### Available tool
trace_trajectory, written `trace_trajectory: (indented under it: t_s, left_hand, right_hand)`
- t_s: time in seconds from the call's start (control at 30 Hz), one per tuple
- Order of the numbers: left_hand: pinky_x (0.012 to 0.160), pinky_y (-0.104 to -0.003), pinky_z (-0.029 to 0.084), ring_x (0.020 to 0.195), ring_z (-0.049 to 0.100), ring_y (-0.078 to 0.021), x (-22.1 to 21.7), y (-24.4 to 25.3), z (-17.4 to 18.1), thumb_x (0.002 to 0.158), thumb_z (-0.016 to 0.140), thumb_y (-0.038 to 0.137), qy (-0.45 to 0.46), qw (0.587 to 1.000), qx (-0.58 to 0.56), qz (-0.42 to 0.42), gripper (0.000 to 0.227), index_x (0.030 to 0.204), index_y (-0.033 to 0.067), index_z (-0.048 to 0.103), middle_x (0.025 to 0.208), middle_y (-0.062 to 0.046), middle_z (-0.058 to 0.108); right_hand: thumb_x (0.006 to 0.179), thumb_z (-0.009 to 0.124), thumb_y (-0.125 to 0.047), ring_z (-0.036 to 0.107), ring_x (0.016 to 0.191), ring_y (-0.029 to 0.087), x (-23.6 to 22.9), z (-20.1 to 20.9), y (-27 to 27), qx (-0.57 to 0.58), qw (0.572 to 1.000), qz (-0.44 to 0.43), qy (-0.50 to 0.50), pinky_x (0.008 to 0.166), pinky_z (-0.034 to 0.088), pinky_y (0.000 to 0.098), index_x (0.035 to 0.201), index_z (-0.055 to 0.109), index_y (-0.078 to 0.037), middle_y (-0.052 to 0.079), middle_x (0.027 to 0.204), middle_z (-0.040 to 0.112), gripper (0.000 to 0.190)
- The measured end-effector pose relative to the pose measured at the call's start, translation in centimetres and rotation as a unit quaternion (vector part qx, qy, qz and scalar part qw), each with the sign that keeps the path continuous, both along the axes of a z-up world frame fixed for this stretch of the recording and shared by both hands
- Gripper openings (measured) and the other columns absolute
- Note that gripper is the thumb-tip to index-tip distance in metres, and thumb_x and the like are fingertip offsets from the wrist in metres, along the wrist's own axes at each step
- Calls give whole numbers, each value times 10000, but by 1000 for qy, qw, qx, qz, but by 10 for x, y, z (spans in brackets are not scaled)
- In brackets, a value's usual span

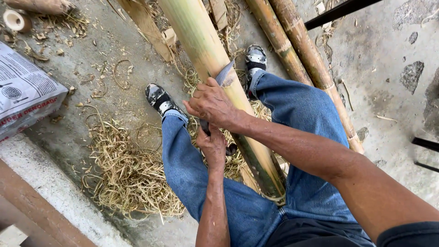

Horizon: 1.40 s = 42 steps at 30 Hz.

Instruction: Using a drawknife to shave the outer layer off a bamboo pole.

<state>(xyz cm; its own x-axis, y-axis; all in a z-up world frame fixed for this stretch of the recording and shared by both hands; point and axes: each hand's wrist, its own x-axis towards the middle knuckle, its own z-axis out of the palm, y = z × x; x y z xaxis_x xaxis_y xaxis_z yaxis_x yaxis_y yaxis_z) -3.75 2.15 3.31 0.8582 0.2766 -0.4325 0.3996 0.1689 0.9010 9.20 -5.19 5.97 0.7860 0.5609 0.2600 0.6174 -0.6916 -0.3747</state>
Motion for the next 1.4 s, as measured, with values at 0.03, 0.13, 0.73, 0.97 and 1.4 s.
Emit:
trace_trajectory:
  t_s: [0.03,0.13,0.73,0.97,1.4]
  left_hand:
    - [371,-265,422,434,509,-79,0,1,1,1005,616,460,-4,1000,0,2,455,928,20,529,566,8,504]
    - [372,-267,420,432,498,-81,-6,1,8,1011,614,468,9,1000,-26,-6,471,910,14,532,561,5,490]
    - [341,-313,341,389,440,-115,-74,13,41,931,694,311,231,971,-41,38,246,1048,97,663,560,-4,481]
    - [346,-297,387,414,460,-99,-12,6,13,968,698,347,50,980,-150,125,359,932,35,524,601,-6,497]
    - [349,-280,423,416,511,-87,3,7,9,1025,627,399,20,999,-2,-25,414,916,15,515,559,-9,510]
  right_hand:
    - [982,662,-307,568,762,230,0,-2,1,0,1000,2,-4,795,412,412,629,640,-127,46,627,589,396]
    - [991,667,-290,564,761,228,-7,-4,2,2,1000,6,7,798,409,413,608,626,-118,27,635,611,422]
    - [1011,642,-373,533,664,207,-85,1,19,-81,982,21,170,763,381,433,609,650,-130,62,591,610,470]
    - [998,610,-448,495,684,213,-3,17,21,-35,988,39,145,813,381,420,521,614,-145,37,539,528,565]
    - [1027,604,-409,490,702,214,2,2,4,-37,995,-19,88,804,381,422,544,618,-123,49,553,547,561]
